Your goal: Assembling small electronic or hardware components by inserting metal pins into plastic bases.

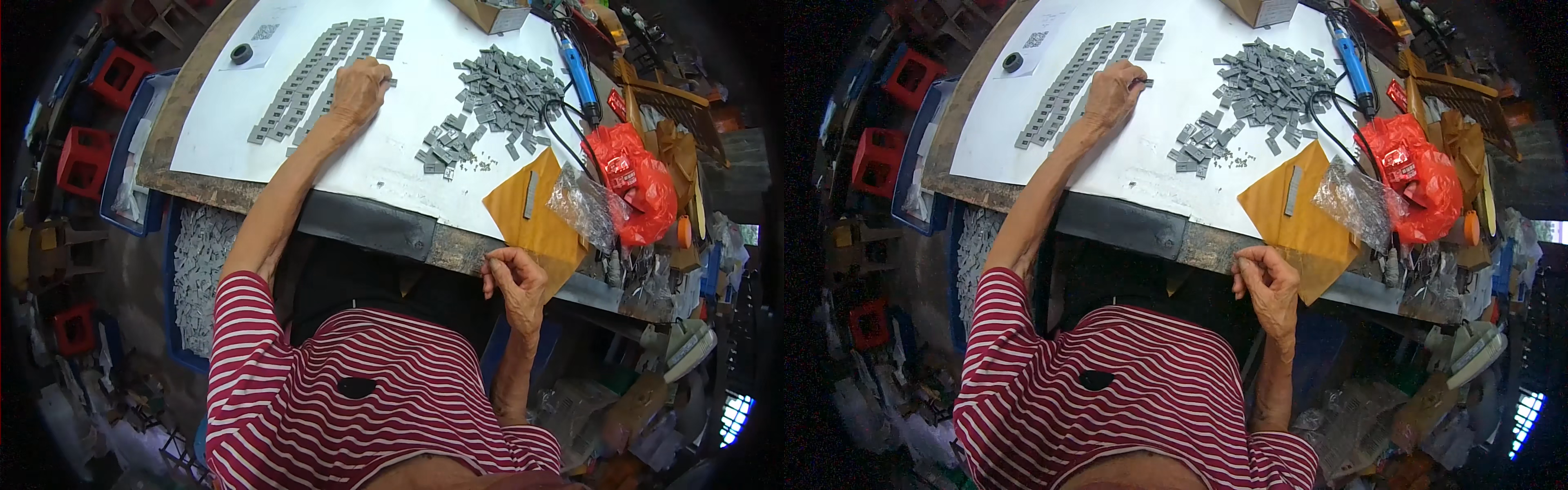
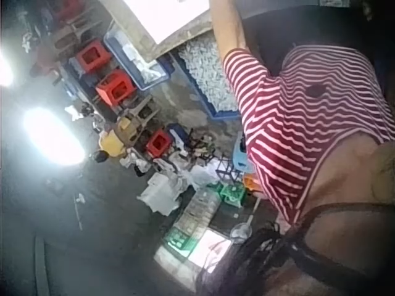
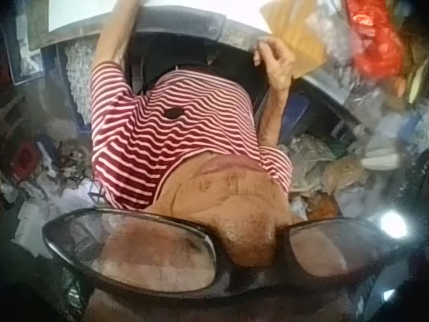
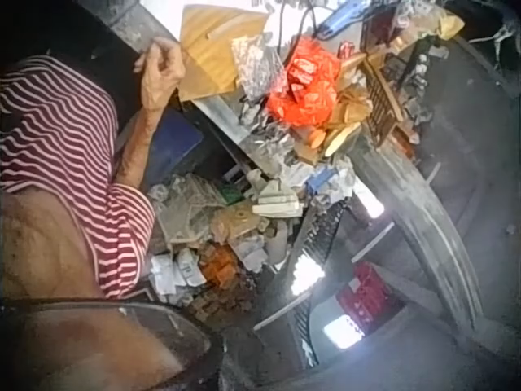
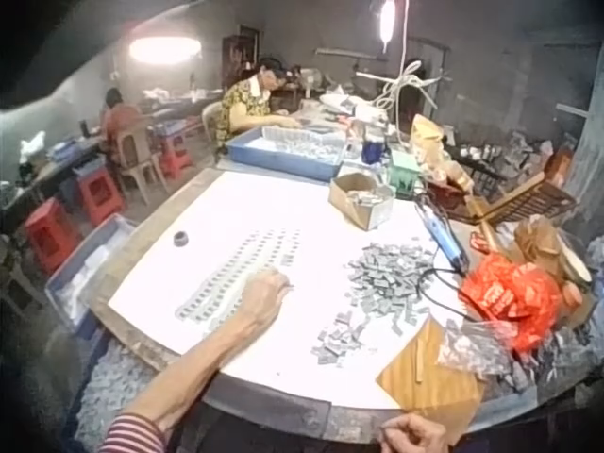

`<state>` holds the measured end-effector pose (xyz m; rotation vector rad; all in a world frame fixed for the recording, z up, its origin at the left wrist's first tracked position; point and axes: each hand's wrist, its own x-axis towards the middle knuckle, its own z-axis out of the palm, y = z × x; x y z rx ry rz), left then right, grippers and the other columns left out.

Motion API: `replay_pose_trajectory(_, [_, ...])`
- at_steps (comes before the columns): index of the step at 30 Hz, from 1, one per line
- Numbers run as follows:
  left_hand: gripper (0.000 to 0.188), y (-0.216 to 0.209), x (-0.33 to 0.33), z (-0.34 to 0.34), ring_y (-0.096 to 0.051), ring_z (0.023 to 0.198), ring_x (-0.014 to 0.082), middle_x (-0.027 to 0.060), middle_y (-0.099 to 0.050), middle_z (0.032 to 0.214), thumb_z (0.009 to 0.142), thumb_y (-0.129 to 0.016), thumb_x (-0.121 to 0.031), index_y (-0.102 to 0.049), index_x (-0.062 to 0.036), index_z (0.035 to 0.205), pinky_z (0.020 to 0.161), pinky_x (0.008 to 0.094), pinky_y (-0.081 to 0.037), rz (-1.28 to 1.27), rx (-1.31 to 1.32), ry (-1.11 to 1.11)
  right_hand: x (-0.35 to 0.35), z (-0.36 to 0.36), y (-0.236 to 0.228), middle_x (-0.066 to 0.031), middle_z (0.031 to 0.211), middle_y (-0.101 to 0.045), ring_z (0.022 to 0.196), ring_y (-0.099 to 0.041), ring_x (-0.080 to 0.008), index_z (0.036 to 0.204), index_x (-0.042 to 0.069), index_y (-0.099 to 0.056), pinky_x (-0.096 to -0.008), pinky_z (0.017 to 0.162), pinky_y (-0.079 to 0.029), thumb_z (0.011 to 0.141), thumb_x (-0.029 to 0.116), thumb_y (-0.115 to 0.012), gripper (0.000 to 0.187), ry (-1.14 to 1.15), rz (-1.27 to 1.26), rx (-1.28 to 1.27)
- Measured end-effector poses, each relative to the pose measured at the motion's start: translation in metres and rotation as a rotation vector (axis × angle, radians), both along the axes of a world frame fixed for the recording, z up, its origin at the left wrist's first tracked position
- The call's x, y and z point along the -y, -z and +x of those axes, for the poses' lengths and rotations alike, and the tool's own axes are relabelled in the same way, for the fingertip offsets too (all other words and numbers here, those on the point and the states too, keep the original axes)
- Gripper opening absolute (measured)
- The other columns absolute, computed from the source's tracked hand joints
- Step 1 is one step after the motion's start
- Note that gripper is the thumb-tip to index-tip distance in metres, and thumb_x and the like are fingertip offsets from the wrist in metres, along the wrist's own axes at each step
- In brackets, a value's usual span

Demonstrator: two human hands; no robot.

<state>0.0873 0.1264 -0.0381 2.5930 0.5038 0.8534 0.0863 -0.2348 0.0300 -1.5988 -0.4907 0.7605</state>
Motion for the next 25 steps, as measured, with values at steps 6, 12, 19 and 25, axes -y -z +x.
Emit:
replay_pose_trajectory(6, [0.006,-0.003,-0.014,0.012,-0.055,0.082,0.0195,0.0017,-0.059,0.08,0.072,-0.066,-0.012,-0.065,-0.0119,0.078,0.071,0.037,-0.037,0.239,-0.102,-0.114,0.004,0.0,0.001,-0.0075,0.075,-0.058,0.056,-0.053,-0.0079,0.092,-0.004,-0.056,-0.0199,0.048,-0.044,0.086,0.002,-0.052,0.009,0.019,-0.008,-0.01])
replay_pose_trajectory(12, [0.008,-0.003,-0.023,0.019,-0.053,0.085,0.0182,-0.0008,-0.061,0.084,0.072,-0.065,-0.013,-0.064,-0.015,0.08,0.074,0.0392,-0.033,0.328,-0.163,-0.175,0.007,0.003,0.0,-0.0067,0.075,-0.058,0.057,-0.052,-0.0077,0.092,-0.004,-0.055,-0.0195,0.048,-0.043,0.087,0.003,-0.052,0.009,0.03,-0.026,-0.012])
replay_pose_trajectory(19, [0.014,0.005,-0.032,0.023,-0.055,0.087,0.0226,0.0037,-0.062,0.087,0.072,-0.057,-0.007,-0.065,-0.0121,0.082,0.073,0.0451,-0.035,0.406,-0.112,-0.131,0.012,0.015,-0.01,-0.0079,0.075,-0.057,0.055,-0.052,-0.0094,0.093,-0.005,-0.055,-0.0201,0.048,-0.043,0.086,0.004,-0.052,0.011,0.028,-0.064,0.0])
replay_pose_trajectory(25, [0.011,0.016,-0.03,0.03,-0.055,0.086,0.0219,0.0036,-0.06,0.082,0.076,-0.053,-0.008,-0.062,-0.0113,0.082,0.074,0.0444,-0.034,0.469,-0.075,-0.098,0.011,0.048,-0.029,-0.0081,0.07,-0.058,0.053,-0.052,-0.0099,0.09,-0.004,-0.057,-0.0208,0.048,-0.043,0.084,0.01,-0.057,0.015,0.043,-0.164,0.075])
